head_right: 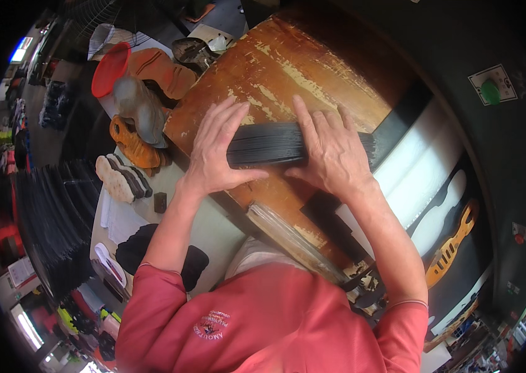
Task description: The person uses a die-cutting machine to press and cut multiple black rubber sheets into identical shapes. They repeatedly place a sheet on the die, press the machine, remove the cut piece, and stack the finished items.
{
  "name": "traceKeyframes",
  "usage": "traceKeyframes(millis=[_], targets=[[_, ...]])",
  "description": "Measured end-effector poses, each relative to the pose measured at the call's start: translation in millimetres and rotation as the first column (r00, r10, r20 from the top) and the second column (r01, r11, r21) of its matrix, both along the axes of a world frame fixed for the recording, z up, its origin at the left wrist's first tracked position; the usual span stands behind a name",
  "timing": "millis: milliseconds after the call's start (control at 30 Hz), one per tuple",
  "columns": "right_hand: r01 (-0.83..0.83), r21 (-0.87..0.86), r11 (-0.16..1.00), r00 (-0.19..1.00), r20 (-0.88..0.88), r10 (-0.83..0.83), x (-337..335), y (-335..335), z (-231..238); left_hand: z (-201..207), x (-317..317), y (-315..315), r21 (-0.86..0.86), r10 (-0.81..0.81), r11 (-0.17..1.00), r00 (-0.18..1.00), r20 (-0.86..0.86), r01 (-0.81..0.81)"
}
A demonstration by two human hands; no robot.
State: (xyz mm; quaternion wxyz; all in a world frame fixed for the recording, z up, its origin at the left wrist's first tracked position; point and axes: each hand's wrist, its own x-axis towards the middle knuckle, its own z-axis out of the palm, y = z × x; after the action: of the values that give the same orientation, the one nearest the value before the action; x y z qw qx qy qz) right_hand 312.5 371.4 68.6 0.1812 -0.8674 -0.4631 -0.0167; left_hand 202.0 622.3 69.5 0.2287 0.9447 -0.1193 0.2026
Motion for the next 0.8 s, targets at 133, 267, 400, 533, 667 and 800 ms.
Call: traceKeyframes(millis=[133, 267, 400, 533, 667, 800], targets=[[0.022, -0.023, 0.999, 0.999, -0.043, -0.023, 6.6, 5.9, 0.2, 2.5, 7.5, -1.5, -0.032, 0.039, 0.999, 0.999, -0.018, -0.040], [0.026, -0.043, 0.999, 0.997, -0.072, -0.029, 6.4, 2.5, 17.4, 14.4, 0.9, -6.3, -0.018, 0.039, 0.999, 0.999, 0.029, -0.039], [0.030, 0.077, 0.997, 0.998, 0.044, -0.034, -4.7, -2.3, 24.7, 15.0, -9.3, -8.2, -0.010, 0.028, 1.000, 0.992, 0.124, -0.027], [0.048, 0.042, 0.998, 0.998, -0.034, -0.047, -1.3, 14.4, 2.7, -9.8, 6.9, 3.2, -0.060, 0.059, 0.997, 0.990, 0.127, -0.051], [-0.017, 0.028, 0.999, 0.999, -0.040, 0.018, 18.4, 16.7, -2.5, -21.1, 16.2, 10.6, -0.105, 0.060, 0.993, 0.998, 0.030, -0.057], [0.046, -0.200, 0.979, 0.977, -0.196, -0.086, 17.3, 21.4, 25.3, 5.6, 27.2, 25.1, -0.277, -0.044, 0.961, 0.975, -0.219, -0.018]])
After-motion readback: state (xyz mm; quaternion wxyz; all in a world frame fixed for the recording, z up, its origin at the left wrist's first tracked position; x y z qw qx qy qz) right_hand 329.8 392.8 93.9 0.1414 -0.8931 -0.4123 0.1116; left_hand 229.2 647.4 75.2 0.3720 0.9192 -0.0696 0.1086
